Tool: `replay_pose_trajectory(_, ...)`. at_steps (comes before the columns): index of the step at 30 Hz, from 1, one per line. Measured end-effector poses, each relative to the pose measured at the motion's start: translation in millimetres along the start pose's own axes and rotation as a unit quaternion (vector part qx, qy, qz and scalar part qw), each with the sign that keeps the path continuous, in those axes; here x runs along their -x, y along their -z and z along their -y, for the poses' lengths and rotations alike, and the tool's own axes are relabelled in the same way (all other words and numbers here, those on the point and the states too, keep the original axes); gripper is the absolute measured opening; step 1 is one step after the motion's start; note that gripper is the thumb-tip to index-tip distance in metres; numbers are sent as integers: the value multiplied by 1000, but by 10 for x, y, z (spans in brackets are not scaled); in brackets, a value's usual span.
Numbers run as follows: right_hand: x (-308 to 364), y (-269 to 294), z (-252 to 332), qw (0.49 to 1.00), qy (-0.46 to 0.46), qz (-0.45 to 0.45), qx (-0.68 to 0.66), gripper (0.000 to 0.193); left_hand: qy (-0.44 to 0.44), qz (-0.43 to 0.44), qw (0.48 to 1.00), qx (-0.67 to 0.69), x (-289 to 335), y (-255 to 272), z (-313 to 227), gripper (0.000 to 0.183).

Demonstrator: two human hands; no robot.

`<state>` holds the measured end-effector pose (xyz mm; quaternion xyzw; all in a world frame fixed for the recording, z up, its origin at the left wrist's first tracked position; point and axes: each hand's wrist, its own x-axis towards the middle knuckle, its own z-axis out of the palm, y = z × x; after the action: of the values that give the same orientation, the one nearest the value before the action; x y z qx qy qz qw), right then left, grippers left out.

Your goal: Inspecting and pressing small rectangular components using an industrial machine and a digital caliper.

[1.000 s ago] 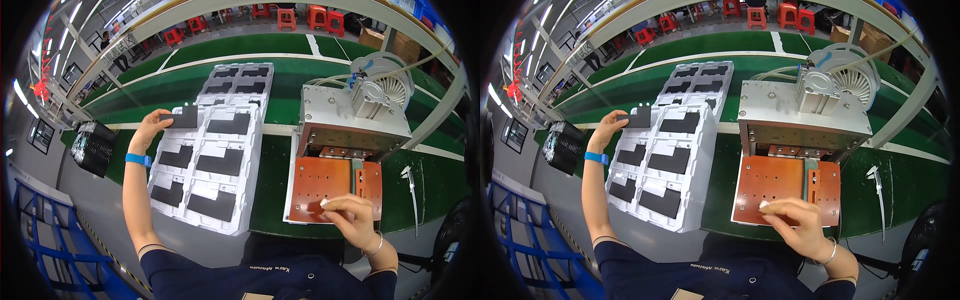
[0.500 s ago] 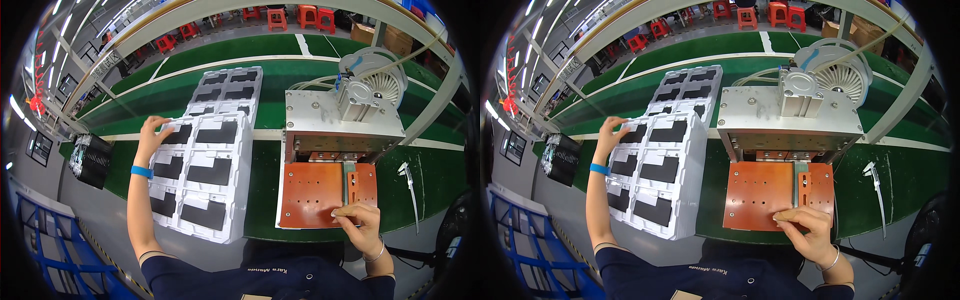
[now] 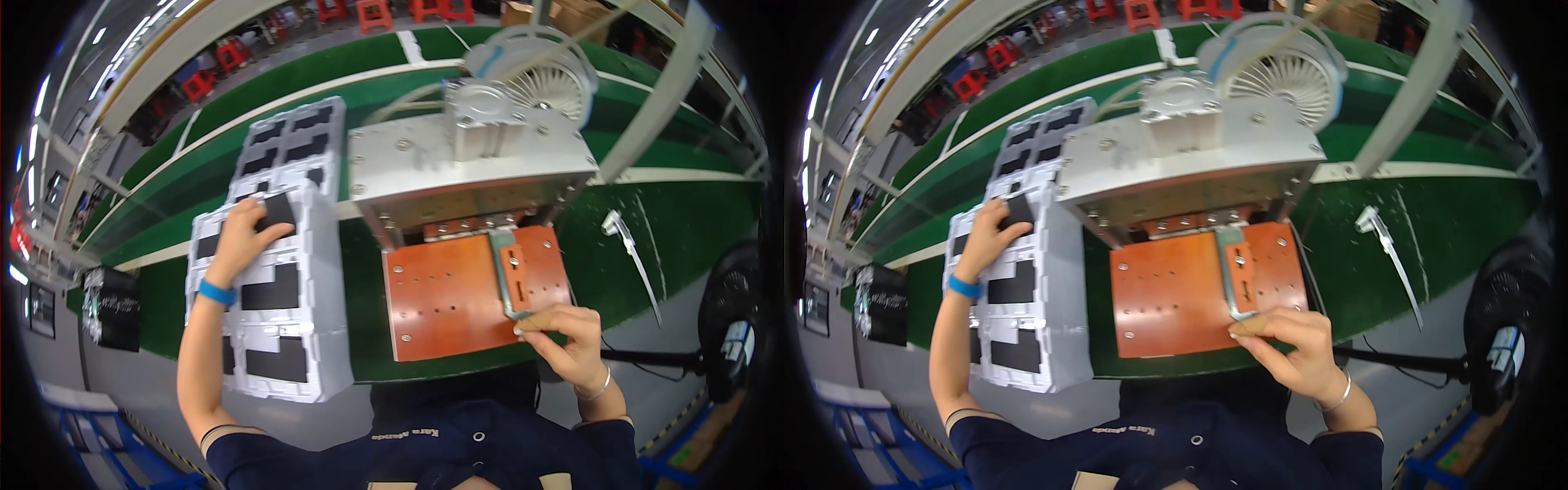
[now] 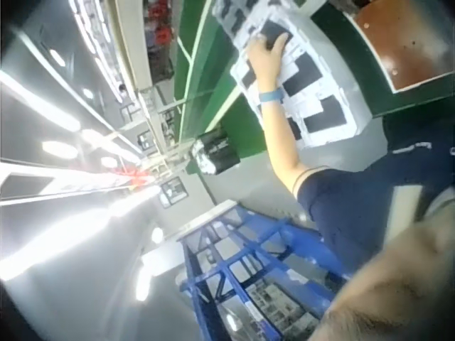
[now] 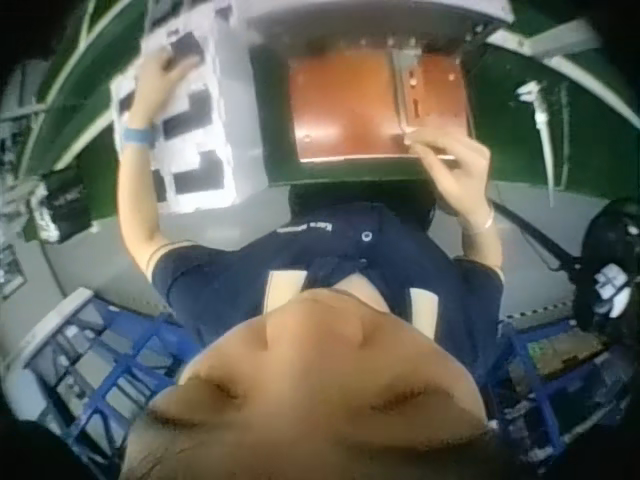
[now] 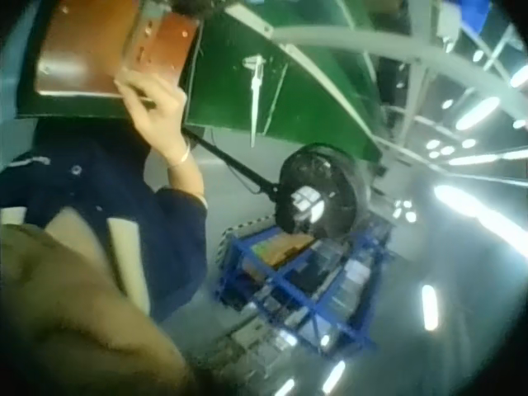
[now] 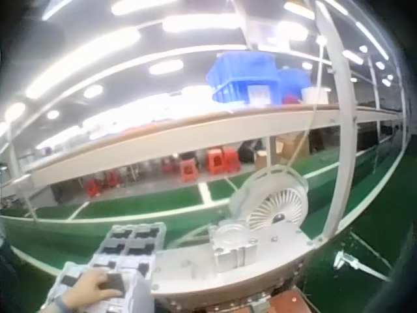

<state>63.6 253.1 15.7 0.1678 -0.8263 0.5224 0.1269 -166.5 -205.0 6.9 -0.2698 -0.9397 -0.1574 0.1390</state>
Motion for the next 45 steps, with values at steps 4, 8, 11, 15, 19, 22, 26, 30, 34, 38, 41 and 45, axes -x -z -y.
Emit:
replay_pose_trajectory(4, 46, 89, -108, 997, -46, -53, 29, 17, 89, -74, 993, 37, 144, 367, -596, 41)
replay_pose_trajectory(8, 50, 102, -234, 980, -2, -140, 142, 18, 104, 8, 994, 34, 478, 490, -1786, 46)
replay_pose_trajectory(11, -12, 2, -270, 978, 40, -116, 166, 18, 42, 49, 995, 78, 800, 249, -2447, 48)
replay_pose_trajectory(15, -159, -114, -207, 982, 78, -37, 169, 19, 73, -8, 987, 140, 706, -329, -2786, 42)
replay_pose_trajectory(19, -310, -144, -131, 970, 99, 23, 222, 19, 39, -55, 991, 114, 527, -617, -2778, 39)
replay_pose_trajectory(22, -363, -193, -206, 961, 119, 59, 244, 18, 33, -76, 984, 157, 560, -564, -2741, 40)
replay_pose_trajectory(26, -405, -323, -262, 959, 116, 82, 246, 18, -34, -1, 976, 217, 687, -522, -2634, 41)
replay_pose_trajectory(30, -417, -389, -260, 934, 138, 109, 310, 19, -58, 7, 974, 217, 745, -564, -2581, 43)
replay_pose_trajectory(34, -418, -424, -261, 910, 149, 105, 373, 20, -61, 23, 974, 219, 745, -564, -2589, 35)
replay_pose_trajectory(38, -506, -454, -199, 942, 92, 46, 320, 24, -72, 40, 971, 222, 751, -564, -2545, 33)
replay_pose_trajectory(41, -435, -323, -281, 968, 111, 33, 221, 26, -80, 39, 969, 230, 746, -558, -2523, 34)
replay_pose_trajectory(45, -340, -303, -282, 960, 108, 58, 253, 26, -88, 38, 966, 241, 728, -573, -2509, 37)
